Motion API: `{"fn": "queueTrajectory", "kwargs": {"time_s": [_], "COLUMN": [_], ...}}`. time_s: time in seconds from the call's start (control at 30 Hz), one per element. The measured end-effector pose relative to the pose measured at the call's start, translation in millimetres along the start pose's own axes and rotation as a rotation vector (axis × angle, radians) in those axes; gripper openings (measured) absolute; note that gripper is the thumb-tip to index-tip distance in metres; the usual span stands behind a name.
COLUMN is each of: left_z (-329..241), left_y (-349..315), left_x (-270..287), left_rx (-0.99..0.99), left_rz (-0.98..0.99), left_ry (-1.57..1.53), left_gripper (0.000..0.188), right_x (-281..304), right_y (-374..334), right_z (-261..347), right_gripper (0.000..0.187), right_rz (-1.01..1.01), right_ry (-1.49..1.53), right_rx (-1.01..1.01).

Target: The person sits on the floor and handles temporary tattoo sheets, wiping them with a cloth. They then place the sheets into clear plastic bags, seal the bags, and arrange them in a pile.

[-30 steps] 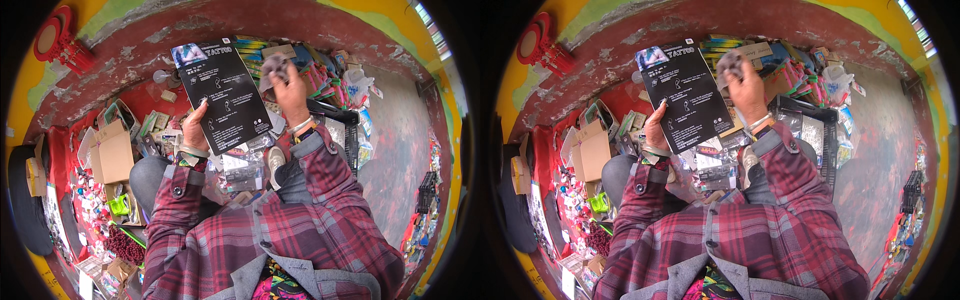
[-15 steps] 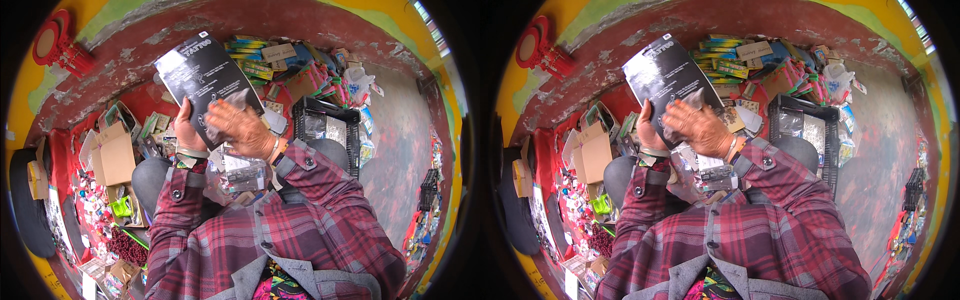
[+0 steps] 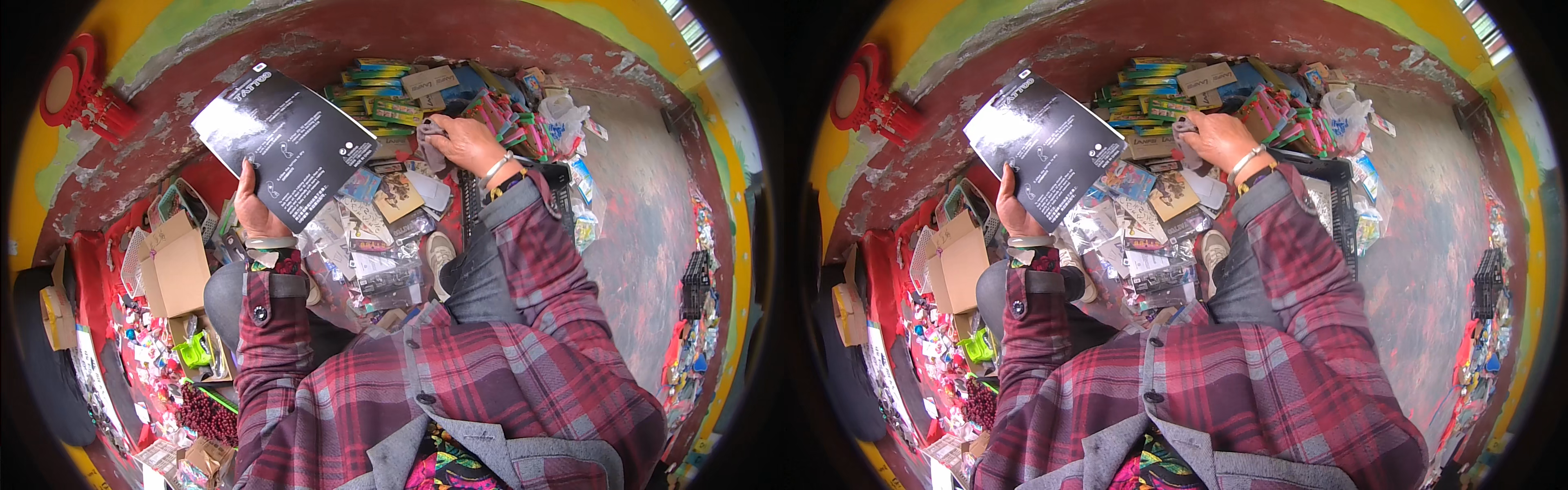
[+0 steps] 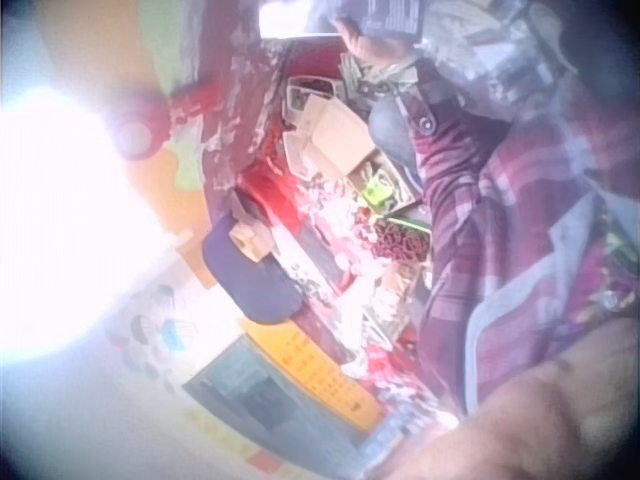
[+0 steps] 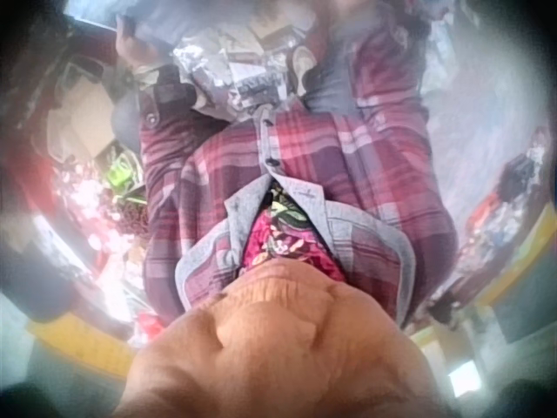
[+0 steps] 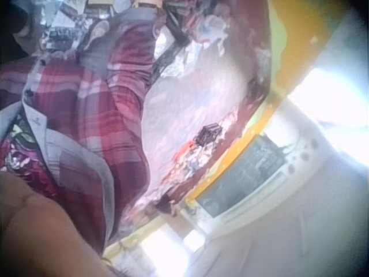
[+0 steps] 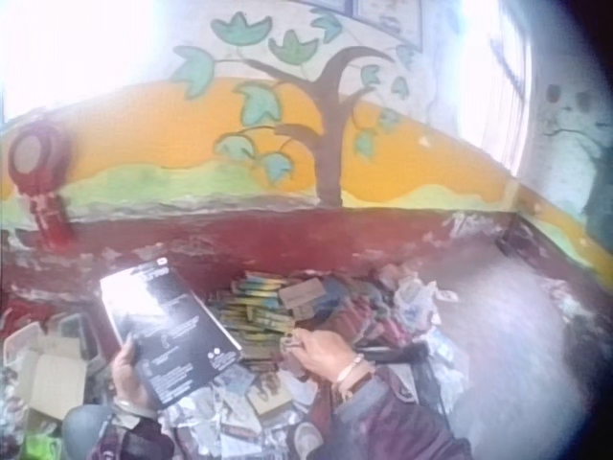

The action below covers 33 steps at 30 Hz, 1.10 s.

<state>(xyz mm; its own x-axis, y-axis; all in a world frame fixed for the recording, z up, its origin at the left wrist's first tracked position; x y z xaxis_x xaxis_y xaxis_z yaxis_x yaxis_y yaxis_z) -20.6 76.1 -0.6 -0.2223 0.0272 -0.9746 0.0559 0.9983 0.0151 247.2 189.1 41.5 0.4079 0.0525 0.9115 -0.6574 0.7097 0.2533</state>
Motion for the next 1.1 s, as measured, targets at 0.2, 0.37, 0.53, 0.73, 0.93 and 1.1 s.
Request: {"fn": "queueTrajectory", "kwargs": {"time_s": [0.2,0.37,0.53,0.73,0.93,1.1], "left_z": [1.5,-3.2,-3.4,-2.6,-5.1,8.4], "left_y": [0.6,4.5,11.6,15.0,6.4,4.1], "left_x": [12.3,28.3,49.2,57.4,47.2,43.6], "left_rx": [-0.022,-0.045,-0.032,-0.038,-0.057,-0.022], "left_rz": [-0.041,-0.084,-0.133,-0.170,-0.208,-0.206], "left_ry": [0.064,0.127,0.175,0.177,0.206,0.138], "left_gripper": [0.041,0.042,0.042,0.042,0.039,0.037], "right_x": [0.4,22.0,33.9,24.7,-89.4,-154.5], "right_y": [-16.8,-17.2,-31.2,-85.8,-198.3,-259.5], "right_z": [-28.6,-63.2,-104.8,-166.8,-261.6,-271.3], "right_gripper": [0.025,0.014,0.015,0.015,0.019,0.065], "right_rz": [0.603,0.434,0.066,-0.187,0.103,0.415], "right_ry": [-0.425,-0.338,-0.156,0.039,-0.088,0.051], "right_rx": [0.022,-0.056,-0.092,-0.259,-0.550,-0.882]}}
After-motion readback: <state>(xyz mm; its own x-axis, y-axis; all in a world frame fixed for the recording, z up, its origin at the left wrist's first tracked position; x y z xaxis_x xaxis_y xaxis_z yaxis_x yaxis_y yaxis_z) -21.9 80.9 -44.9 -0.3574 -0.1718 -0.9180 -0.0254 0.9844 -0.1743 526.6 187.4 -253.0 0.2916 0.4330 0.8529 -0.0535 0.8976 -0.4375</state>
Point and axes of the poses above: each hand's wrist, its own y-axis towards the middle knuckle, its own x-axis out of the back of the hand, z = x × y, the point moved 9 cm from there along y, towards the middle knuckle, and after that the axes turned 8 degrees about x, right-handed, at the moved point
